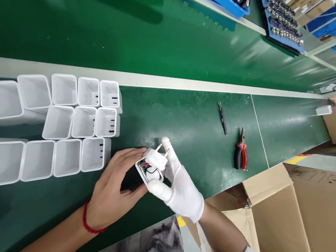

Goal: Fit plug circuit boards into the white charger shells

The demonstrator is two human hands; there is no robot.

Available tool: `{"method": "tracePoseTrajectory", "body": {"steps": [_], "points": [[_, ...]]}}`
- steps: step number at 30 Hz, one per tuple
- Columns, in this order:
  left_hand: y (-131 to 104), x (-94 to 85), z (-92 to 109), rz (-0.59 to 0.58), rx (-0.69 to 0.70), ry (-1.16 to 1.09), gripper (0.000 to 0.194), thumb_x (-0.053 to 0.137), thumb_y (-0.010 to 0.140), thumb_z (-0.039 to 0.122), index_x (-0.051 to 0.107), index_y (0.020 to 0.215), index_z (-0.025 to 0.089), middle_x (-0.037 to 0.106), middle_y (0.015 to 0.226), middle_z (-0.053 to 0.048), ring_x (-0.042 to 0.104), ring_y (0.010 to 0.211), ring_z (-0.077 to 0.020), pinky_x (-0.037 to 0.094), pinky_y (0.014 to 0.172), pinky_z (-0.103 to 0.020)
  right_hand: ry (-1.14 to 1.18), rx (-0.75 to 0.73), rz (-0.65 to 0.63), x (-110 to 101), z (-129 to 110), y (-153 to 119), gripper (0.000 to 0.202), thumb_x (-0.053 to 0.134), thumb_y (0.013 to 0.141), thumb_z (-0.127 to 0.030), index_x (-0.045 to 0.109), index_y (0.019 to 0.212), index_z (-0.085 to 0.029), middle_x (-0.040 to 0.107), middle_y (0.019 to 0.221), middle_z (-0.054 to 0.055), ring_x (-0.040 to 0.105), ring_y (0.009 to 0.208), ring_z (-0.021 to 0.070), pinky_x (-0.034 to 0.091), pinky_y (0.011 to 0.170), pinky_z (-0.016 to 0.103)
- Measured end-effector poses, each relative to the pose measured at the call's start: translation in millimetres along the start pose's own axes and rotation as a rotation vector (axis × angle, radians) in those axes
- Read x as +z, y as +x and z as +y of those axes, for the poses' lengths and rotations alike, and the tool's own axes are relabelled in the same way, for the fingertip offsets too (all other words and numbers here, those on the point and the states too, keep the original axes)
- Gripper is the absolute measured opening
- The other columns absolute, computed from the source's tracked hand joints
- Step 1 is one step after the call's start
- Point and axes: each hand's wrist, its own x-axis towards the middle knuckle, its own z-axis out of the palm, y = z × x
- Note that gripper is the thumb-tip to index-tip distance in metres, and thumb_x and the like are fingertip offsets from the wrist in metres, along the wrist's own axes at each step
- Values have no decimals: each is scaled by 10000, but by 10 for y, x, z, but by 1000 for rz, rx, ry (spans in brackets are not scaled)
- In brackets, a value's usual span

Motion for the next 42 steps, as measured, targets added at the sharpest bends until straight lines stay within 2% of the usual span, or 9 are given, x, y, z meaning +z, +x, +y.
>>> {"method": "tracePoseTrajectory", "body": {"steps": [5,9,12,18,23,26,32,37,42], "points": [[-7,-36,44,-8,53,57,444,673,840,155,500,1248,137,574,1221,-175,527,1173,-293,493,1000,-449,38,6,-27,70,0,67,660,667,867,-490,429,1433,-247,463,1482,90,395,1401,261,230,1211,465],[49,-175,62,-227,-213,-245,620,711,833,306,441,1382,202,501,1346,-144,536,1215,-263,518,1003,-388,74,-24,22,44,22,86,621,689,845,-495,494,1379,-244,511,1451,78,428,1377,275,256,1200,460],[84,-238,46,-365,-404,-488,574,607,915,382,418,1443,260,541,1329,-105,600,1120,-217,551,935,-335,67,-33,-38,-1,22,84,600,664,859,-510,497,1372,-246,547,1405,79,500,1300,265,301,1170,443],[87,-209,57,-317,-645,-552,461,578,919,466,567,1315,230,619,1175,-100,641,920,-189,567,803,-313,86,-75,-142,-26,24,87,471,634,884,-486,560,1271,-228,628,1208,66,562,1152,230,364,1108,407],[100,-219,91,-284,-597,-544,409,602,902,431,601,1242,204,639,1105,-109,628,871,-186,566,773,-323,128,-86,-150,5,36,105,457,659,860,-488,582,1222,-219,619,1167,65,553,1132,233,381,1084,422],[104,-226,84,-310,-596,-498,455,585,911,388,565,1327,203,632,1145,-117,629,890,-187,562,812,-342,75,-118,-138,30,44,118,407,620,868,-533,611,1125,-217,621,1028,60,577,968,227,458,982,422],[73,-224,39,-341,-514,-426,468,570,908,327,567,1359,200,619,927,-68,621,845,-182,553,865,-352,-108,-154,-50,60,117,123,400,559,888,-575,620,942,-184,565,845,46,541,783,200,502,795,384],[57,-199,30,-317,-507,-465,453,573,905,294,580,1349,204,623,934,-70,617,813,-171,551,884,-347,-86,-138,2,67,187,111,364,591,873,-548,589,860,-185,559,837,45,542,759,190,491,753,366],[49,-183,36,-311,-502,-470,435,586,895,257,598,1328,222,667,1036,-91,651,884,-192,560,888,-346,-88,-154,49,77,217,110,396,615,842,-584,587,897,-193,547,813,31,529,708,173,481,701,343]]}}
